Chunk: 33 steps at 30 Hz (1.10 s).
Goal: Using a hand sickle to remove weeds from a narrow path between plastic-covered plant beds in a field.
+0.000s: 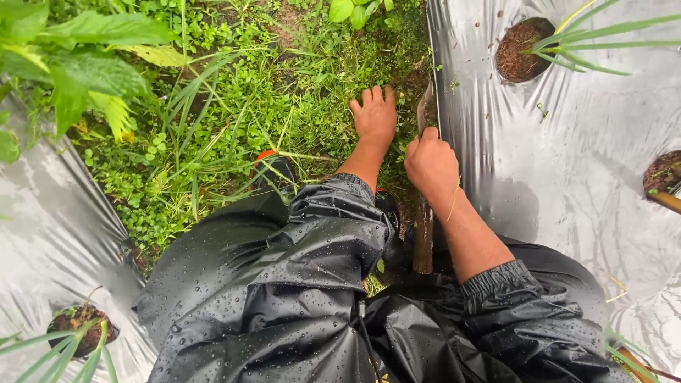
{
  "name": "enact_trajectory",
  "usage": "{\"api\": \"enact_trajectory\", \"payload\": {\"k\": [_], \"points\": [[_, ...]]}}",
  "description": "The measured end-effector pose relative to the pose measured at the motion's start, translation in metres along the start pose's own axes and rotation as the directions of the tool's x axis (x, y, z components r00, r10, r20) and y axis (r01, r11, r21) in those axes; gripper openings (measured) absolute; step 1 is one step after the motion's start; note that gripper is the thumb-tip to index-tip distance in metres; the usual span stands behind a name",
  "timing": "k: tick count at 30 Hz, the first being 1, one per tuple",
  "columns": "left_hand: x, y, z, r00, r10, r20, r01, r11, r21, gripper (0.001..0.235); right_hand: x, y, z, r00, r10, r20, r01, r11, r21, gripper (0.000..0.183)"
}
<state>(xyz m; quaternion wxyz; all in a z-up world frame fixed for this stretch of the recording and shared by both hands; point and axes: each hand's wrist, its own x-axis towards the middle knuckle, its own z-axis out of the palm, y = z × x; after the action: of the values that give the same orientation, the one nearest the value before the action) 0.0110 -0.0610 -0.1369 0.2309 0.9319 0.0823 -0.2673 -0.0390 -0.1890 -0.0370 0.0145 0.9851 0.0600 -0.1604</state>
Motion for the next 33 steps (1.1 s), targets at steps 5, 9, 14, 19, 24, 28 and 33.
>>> {"api": "enact_trajectory", "payload": {"k": [5,9,14,19,24,28,33], "points": [[0.02,-0.008,0.031,0.986,0.069,-0.153,-0.067,0.998,0.02,0.029,0.008,-0.003,0.005,1.0,0.012,0.018,-0.012,1.0,-0.006,0.024],[0.042,-0.016,0.056,0.97,0.095,-0.221,-0.103,0.994,-0.023,0.025,0.013,-0.004,0.014,0.999,0.01,0.031,-0.01,1.0,-0.016,0.022],[0.02,-0.02,0.009,0.984,0.074,-0.159,-0.091,0.99,-0.104,0.023,0.026,-0.001,0.036,1.0,-0.016,0.002,0.016,0.998,-0.056,0.024],[0.028,-0.031,0.015,0.997,0.055,-0.059,-0.063,0.987,-0.146,0.027,0.035,-0.017,0.029,0.999,-0.022,-0.029,0.019,0.994,-0.103,0.028],[0.008,-0.033,-0.01,0.99,0.095,-0.1,-0.113,0.974,-0.198,0.024,0.039,0.005,0.078,0.991,0.024,0.133,-0.012,0.995,-0.096,0.025],[0.002,-0.037,-0.018,0.991,0.085,-0.101,-0.105,0.973,-0.208,0.021,0.035,0.005,0.077,0.983,0.068,0.173,-0.044,0.99,-0.137,0.026],[0.002,-0.045,-0.018,0.986,0.101,-0.131,-0.128,0.968,-0.217,0.021,0.038,0.003,0.079,0.98,0.055,0.19,-0.033,0.992,-0.119,0.023]]}}
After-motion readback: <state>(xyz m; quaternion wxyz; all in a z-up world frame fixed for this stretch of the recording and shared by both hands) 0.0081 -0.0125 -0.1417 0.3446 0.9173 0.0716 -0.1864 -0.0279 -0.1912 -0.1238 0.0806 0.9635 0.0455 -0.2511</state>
